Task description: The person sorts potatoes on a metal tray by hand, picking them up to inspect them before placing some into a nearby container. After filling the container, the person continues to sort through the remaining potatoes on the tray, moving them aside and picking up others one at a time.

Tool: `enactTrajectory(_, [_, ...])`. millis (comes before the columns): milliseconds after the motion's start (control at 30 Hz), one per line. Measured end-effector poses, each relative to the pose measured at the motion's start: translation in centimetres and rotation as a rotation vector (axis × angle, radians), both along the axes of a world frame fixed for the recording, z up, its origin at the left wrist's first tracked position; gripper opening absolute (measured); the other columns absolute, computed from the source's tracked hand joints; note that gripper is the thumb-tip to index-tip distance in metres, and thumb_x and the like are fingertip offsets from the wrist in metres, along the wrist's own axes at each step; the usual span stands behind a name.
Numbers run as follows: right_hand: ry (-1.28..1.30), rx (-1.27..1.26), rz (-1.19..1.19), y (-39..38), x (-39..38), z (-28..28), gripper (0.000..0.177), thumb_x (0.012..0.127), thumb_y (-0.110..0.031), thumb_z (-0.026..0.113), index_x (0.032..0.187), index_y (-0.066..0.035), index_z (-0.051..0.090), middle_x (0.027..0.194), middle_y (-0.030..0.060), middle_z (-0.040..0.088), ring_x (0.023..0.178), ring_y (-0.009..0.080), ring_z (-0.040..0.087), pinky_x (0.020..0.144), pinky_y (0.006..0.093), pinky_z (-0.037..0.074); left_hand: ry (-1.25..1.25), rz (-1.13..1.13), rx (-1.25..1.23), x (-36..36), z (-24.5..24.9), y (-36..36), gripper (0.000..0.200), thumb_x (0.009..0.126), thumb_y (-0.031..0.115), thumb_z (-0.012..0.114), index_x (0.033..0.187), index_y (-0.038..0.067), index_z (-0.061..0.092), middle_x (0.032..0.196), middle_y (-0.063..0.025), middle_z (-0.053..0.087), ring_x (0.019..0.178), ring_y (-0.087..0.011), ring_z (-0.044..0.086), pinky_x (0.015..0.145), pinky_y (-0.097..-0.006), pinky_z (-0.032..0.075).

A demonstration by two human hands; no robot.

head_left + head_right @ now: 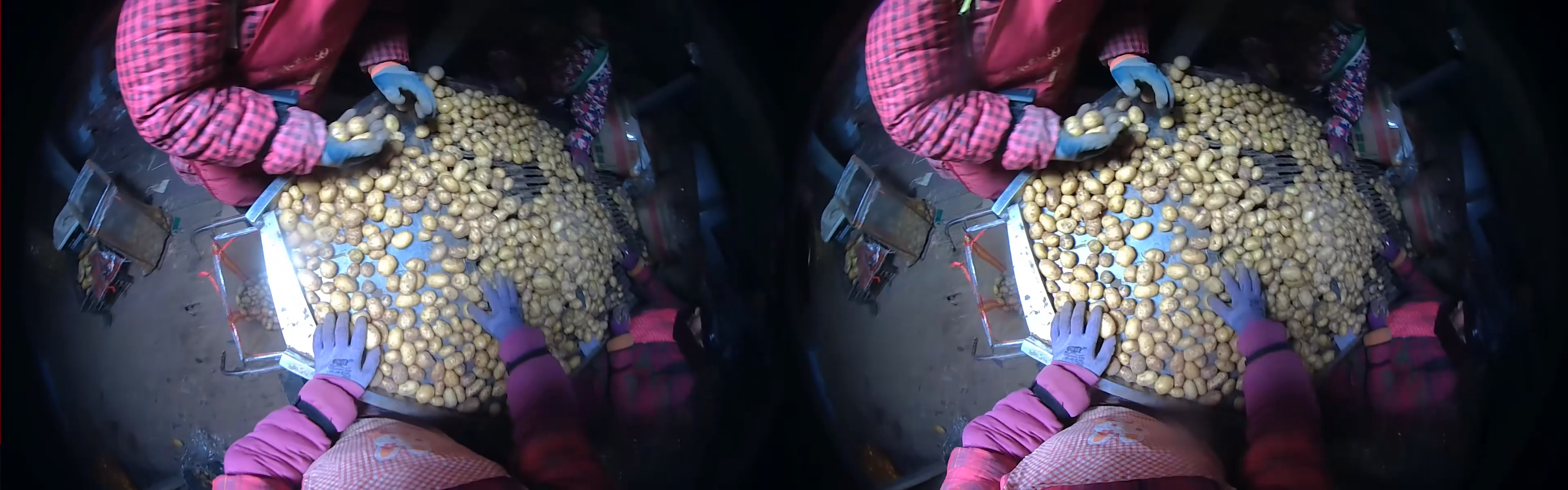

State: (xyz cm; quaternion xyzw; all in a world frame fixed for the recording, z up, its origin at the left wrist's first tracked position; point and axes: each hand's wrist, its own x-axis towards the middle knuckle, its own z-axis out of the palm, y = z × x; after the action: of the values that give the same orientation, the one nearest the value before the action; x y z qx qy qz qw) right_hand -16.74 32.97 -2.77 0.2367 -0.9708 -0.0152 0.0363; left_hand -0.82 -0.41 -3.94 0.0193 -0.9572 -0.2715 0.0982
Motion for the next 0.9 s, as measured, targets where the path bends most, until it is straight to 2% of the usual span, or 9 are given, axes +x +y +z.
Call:
enactTrajectory(133, [-0.076, 0.006, -0.046, -1.6, 8.1, 4.1, 0.062, 0.077, -0.040, 0.073, 0.130, -0.012, 0.056, 0.141, 0.0249, 0.040, 0.131, 0.0449, 0.037, 0.104, 0.0516, 0.038, 0.000, -0.030, 0.040, 0.2, -0.5, -0.2, 0.058, 0.079, 0.038, 0.062, 0.127, 0.008, 0.054, 0.133, -0.0197, 0.045, 0.126, -0.0415, 0.037, 0.104, -0.0574, 0.027])
enactTrajectory(200, [-0.095, -0.019, -0.044, -5.6, 10.9, 6.3, 0.060, 0.079, -0.045, 0.068, 0.128, -0.013, 0.057, 0.142, 0.0197, 0.039, 0.130, 0.0407, 0.037, 0.097, 0.0481, 0.043, -0.005, -0.043, 0.047, 0.2, -0.3, -0.3, 0.056, 0.080, 0.037, 0.062, 0.126, 0.006, 0.054, 0.132, -0.0191, 0.046, 0.126, -0.0405, 0.038, 0.105, -0.0565, 0.026])
enactTrajectory(267, [-0.361, -0.085, 0.086, -10.1, 13.0, 6.9, 0.057, 0.080, -0.045, 0.066, 0.125, -0.011, 0.057, 0.138, 0.0189, 0.042, 0.130, 0.0382, 0.038, 0.100, 0.0480, 0.040, 0.034, -0.024, 0.041, 0.3, -0.9, -0.2, 0.056, 0.081, 0.037, 0.060, 0.125, 0.004, 0.054, 0.132, -0.0190, 0.047, 0.124, -0.0405, 0.040, 0.102, -0.0572, 0.029])
enactTrajectory(333, [-0.332, -0.149, 0.357, -13.1, 15.0, 5.2, 0.058, 0.081, -0.049, 0.062, 0.128, -0.015, 0.056, 0.140, 0.0165, 0.042, 0.132, 0.0347, 0.037, 0.106, 0.0493, 0.033, 0.014, -0.039, 0.022, 0.4, -0.8, -0.4, 0.054, 0.083, 0.037, 0.059, 0.124, 0.002, 0.054, 0.132, -0.0187, 0.047, 0.124, -0.0393, 0.040, 0.103, -0.0557, 0.029])
enactTrajectory(533, [-0.386, 0.034, 0.619, -12.7, 9.0, 1.1, 0.064, 0.080, -0.058, 0.059, 0.134, -0.025, 0.052, 0.147, 0.0087, 0.039, 0.137, 0.0312, 0.034, 0.112, 0.0519, 0.020, 0.075, -0.019, 0.003, 0.5, -1.8, -0.3, 0.049, 0.086, 0.037, 0.057, 0.122, 0.003, 0.056, 0.129, -0.0184, 0.051, 0.120, -0.0382, 0.045, 0.103, -0.0535, 0.030])
enactTrajectory(600, [-0.365, -0.033, 0.614, -11.1, 6.9, 0.9, 0.063, 0.079, -0.056, 0.061, 0.133, -0.025, 0.053, 0.145, 0.0083, 0.041, 0.136, 0.0313, 0.034, 0.112, 0.0509, 0.023, 0.087, -0.020, -0.040, 0.7, -1.7, -0.4, 0.049, 0.086, 0.037, 0.057, 0.123, 0.005, 0.056, 0.129, -0.0182, 0.051, 0.120, -0.0380, 0.045, 0.103, -0.0536, 0.030])
enactTrajectory(733, [-0.226, 0.012, 0.286, -3.9, 4.5, 2.6, 0.062, 0.080, -0.051, 0.064, 0.131, -0.017, 0.054, 0.138, 0.0096, 0.047, 0.133, 0.0335, 0.037, 0.107, 0.0484, 0.030, 0.079, -0.033, -0.089, 0.5, -1.9, 0.1, 0.048, 0.086, 0.038, 0.056, 0.124, 0.009, 0.057, 0.131, -0.0181, 0.049, 0.121, -0.0376, 0.045, 0.104, -0.0536, 0.029])
enactTrajectory(800, [-0.085, 0.120, 0.237, 0.7, 5.2, 4.3, 0.061, 0.081, -0.048, 0.065, 0.129, -0.013, 0.055, 0.139, 0.0098, 0.047, 0.131, 0.0367, 0.037, 0.105, 0.0492, 0.032, 0.051, -0.038, -0.134, 0.6, -1.7, 0.2, 0.048, 0.086, 0.039, 0.057, 0.124, 0.009, 0.057, 0.131, -0.0178, 0.049, 0.121, -0.0374, 0.044, 0.104, -0.0541, 0.029])
enactTrajectory(900, [-0.080, -0.022, -0.022, 7.7, 8.4, 3.6, 0.059, 0.081, -0.044, 0.067, 0.128, -0.012, 0.056, 0.139, 0.0126, 0.046, 0.130, 0.0387, 0.038, 0.105, 0.0502, 0.032, 0.044, 0.014, -0.148, 0.6, -1.7, 0.5, 0.055, 0.083, 0.040, 0.059, 0.129, 0.010, 0.053, 0.137, -0.0212, 0.042, 0.128, -0.0428, 0.036, 0.104, -0.0556, 0.027])
